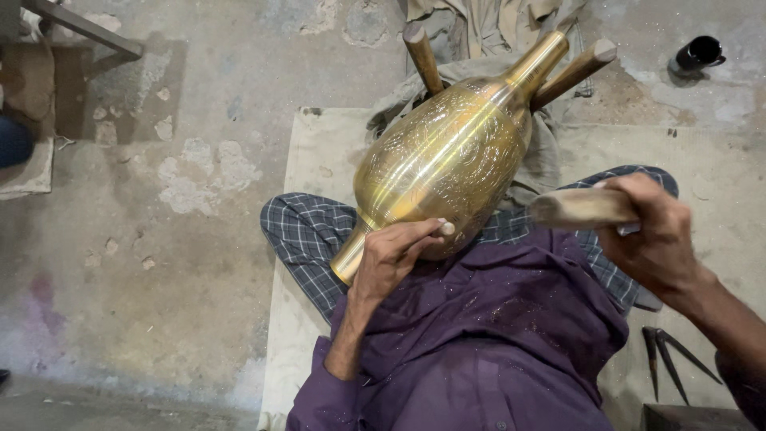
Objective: The person sits cross-legged on the floor with a large brass vessel resting on their lap and engraves a decorative pattern into its surface. They hold a small punch against the brass with one hand and repeatedly strike it with a wooden mallet held in the other hand, repositioning the punch across the vessel to continue the design.
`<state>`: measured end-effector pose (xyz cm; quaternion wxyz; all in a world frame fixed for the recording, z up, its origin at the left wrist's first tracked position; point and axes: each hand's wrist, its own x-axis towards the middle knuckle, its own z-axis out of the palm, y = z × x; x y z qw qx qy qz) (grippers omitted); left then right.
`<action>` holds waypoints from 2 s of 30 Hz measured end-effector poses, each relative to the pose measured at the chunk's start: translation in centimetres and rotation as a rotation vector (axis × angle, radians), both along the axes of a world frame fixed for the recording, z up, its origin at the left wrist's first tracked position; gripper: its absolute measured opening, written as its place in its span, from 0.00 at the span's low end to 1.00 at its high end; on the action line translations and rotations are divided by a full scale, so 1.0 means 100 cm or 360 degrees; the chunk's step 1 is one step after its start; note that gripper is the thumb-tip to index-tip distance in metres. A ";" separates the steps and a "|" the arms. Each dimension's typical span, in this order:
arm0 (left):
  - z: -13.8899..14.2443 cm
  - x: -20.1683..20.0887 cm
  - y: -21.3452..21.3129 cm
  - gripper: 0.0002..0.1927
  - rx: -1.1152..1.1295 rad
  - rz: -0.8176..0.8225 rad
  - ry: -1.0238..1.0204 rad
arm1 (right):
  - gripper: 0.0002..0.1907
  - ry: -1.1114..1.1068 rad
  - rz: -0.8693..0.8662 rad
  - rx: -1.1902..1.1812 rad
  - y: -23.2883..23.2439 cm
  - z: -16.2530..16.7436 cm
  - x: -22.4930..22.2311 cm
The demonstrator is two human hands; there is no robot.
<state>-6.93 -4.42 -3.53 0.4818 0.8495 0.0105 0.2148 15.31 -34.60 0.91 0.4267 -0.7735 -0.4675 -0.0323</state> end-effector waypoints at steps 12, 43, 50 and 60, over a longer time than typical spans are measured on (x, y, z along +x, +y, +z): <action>0.024 0.020 0.060 0.25 -0.0856 0.1063 -0.0310 | 0.29 0.1381 -0.0126 -0.0279 0.014 -0.031 -0.029; -0.002 0.087 0.093 0.25 -0.1930 0.0487 0.0741 | 0.31 0.2385 -0.0010 0.0776 0.081 -0.042 -0.110; -0.004 0.088 0.095 0.22 -0.1447 0.0350 0.0463 | 0.32 0.2519 -0.0022 0.0817 0.074 -0.048 -0.103; 0.037 0.073 0.121 0.19 -0.0657 0.0641 0.0256 | 0.38 0.2055 -0.0063 0.0518 0.055 -0.037 -0.096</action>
